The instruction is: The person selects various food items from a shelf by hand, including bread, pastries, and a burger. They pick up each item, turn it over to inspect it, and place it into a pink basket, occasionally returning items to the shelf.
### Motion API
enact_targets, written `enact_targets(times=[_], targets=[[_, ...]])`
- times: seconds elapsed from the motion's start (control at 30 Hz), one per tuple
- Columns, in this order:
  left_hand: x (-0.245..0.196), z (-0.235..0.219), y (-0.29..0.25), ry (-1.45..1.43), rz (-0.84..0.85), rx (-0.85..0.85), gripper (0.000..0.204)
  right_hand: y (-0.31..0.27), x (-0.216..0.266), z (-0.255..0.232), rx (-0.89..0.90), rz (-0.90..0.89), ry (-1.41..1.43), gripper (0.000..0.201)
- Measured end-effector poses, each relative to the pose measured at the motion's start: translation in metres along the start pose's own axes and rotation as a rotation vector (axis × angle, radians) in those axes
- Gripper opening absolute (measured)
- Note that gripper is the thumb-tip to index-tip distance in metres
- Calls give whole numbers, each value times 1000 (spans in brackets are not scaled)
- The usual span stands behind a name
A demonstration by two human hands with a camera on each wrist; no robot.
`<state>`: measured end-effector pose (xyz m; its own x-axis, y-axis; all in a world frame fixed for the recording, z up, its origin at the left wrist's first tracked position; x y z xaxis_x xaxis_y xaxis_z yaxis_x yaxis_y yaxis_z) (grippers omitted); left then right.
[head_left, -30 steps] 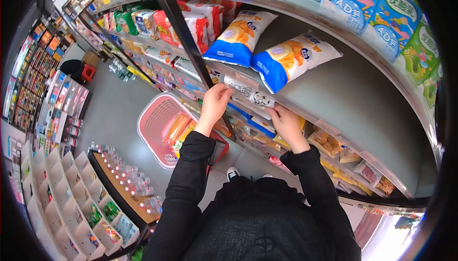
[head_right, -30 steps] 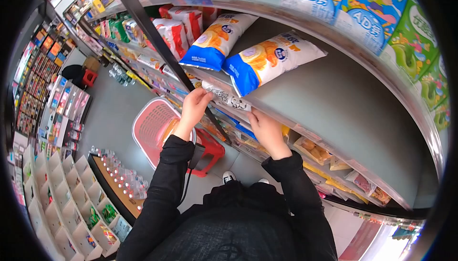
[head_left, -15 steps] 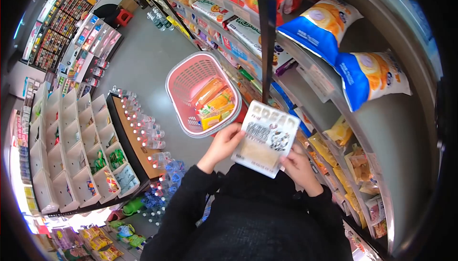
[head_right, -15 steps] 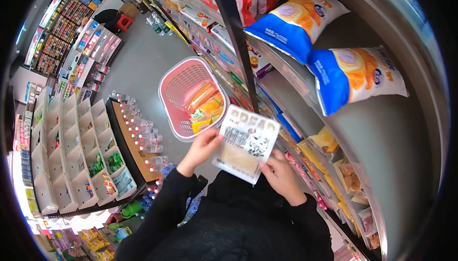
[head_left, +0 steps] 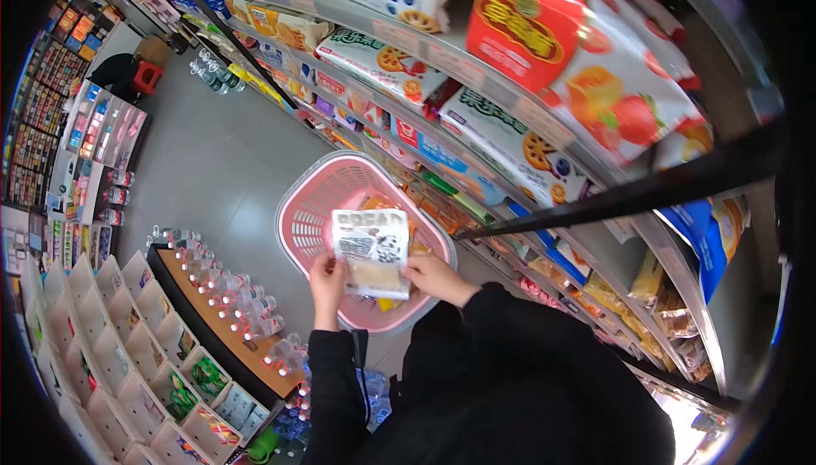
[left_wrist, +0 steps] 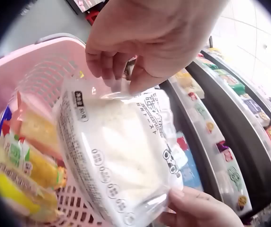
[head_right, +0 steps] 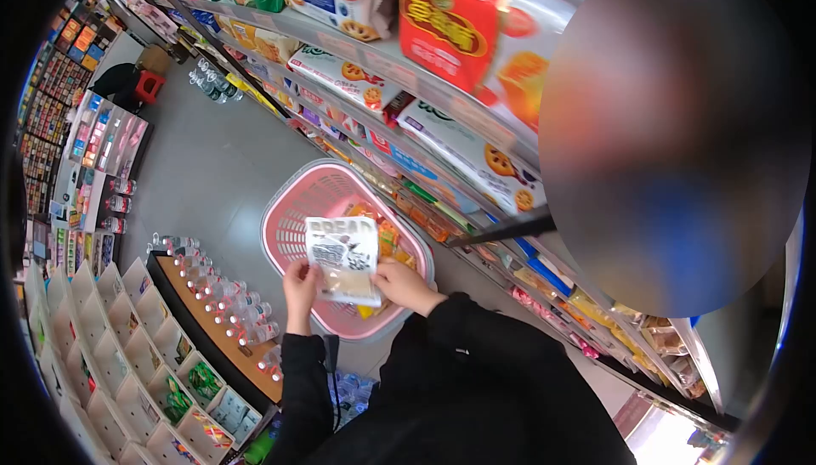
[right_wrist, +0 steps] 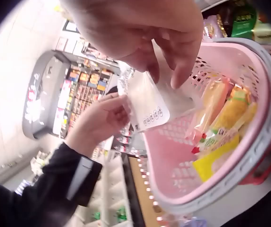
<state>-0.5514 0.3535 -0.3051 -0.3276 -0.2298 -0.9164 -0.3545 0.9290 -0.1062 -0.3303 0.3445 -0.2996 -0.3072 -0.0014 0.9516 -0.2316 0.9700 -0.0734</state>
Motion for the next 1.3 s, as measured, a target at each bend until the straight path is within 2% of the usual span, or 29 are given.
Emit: enact_targets(times=[0.07,0.1,0.13,0.17,0.23,0.3,0.37,0.4,0.47,0.5,0.53,0.6,0.63,0.67,0.7,0.73,0.77,0.8,0.83,0.87,0.9,0.97,1.03,1.1,1.13,1.17,1.2,1.23,1.3], targets=[[11,-13,41,27,3,18,6,43,3,18,-137,-206,-208,19],[18,-19,59,54,11,31,6,65,-1,24,-139,-199,-207,19],[27,-23,76,134,-74,62,6,86,-8,31,-81,-166,-271,18],[35,-23,85,135,-77,68,6,104,-15,38,-21,-132,-335,18],[43,-18,98,-61,-208,-1,12,138,-34,54,-29,-88,-293,17],[73,-9,103,-173,-223,-18,14,163,-57,74,-35,-43,-248,17],[107,1,107,-363,-247,-163,11,181,-75,91,-84,9,-182,15],[106,4,104,-340,-250,-166,7,188,-71,94,-4,151,-124,20],[122,11,103,-333,-250,-198,6,196,-86,116,21,167,-53,30],[133,13,99,-324,-250,-238,6,195,-93,127,51,178,20,42],[151,14,100,-213,-263,-171,13,192,-94,135,39,194,24,42],[175,24,91,-199,-252,-200,16,182,-94,138,-30,223,-135,54],[169,31,87,-199,-230,-249,20,174,-87,129,15,304,-25,52],[160,34,82,-234,-246,-157,30,165,-78,118,57,376,83,50],[145,40,75,-264,-287,-176,33,157,-117,134,133,210,109,48],[149,42,74,-268,-284,-121,34,137,-68,98,189,276,140,41],[155,44,71,-270,-279,-56,36,124,-66,88,344,326,-14,32],[141,48,63,-256,-295,-105,37,105,-62,78,390,330,122,26],[125,48,55,-239,-309,-153,38,81,-78,76,368,137,100,25],[119,48,46,-280,-311,-145,39,61,-53,49,502,263,58,27],[113,48,39,-318,-316,-140,40,41,-58,37,557,228,-32,27],[65,51,17,-208,-352,112,37,-8,-43,-4,472,182,43,28],[27,64,-5,-141,-217,437,33,-54,-9,-55,357,191,69,23],[-15,85,-34,74,42,653,31,-100,-4,-86,212,250,298,23],[-55,95,-54,168,163,791,33,-121,-3,-102,146,254,278,26],[-73,110,-67,238,278,939,34,-144,9,-120,-35,211,318,23],[-99,124,-84,308,391,1084,34,-165,35,-142,-143,255,346,24],[-129,137,-104,230,458,1210,33,-186,52,-162,-306,208,213,23],[-173,168,-139,109,461,1367,30,-223,78,-196,-662,163,40,24]])
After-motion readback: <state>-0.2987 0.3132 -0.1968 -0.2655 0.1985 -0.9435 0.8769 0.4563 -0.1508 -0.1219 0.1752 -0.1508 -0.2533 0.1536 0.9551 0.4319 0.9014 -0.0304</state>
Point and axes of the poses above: each hand's wrist, its own y-axis towards the middle knuckle, its own z-axis out of the palm, x = y × z, the point moved 2 cm from there along y, towards the middle knuckle, and after that the axes turned 7 degrees about -x, right-handed, at the moved point
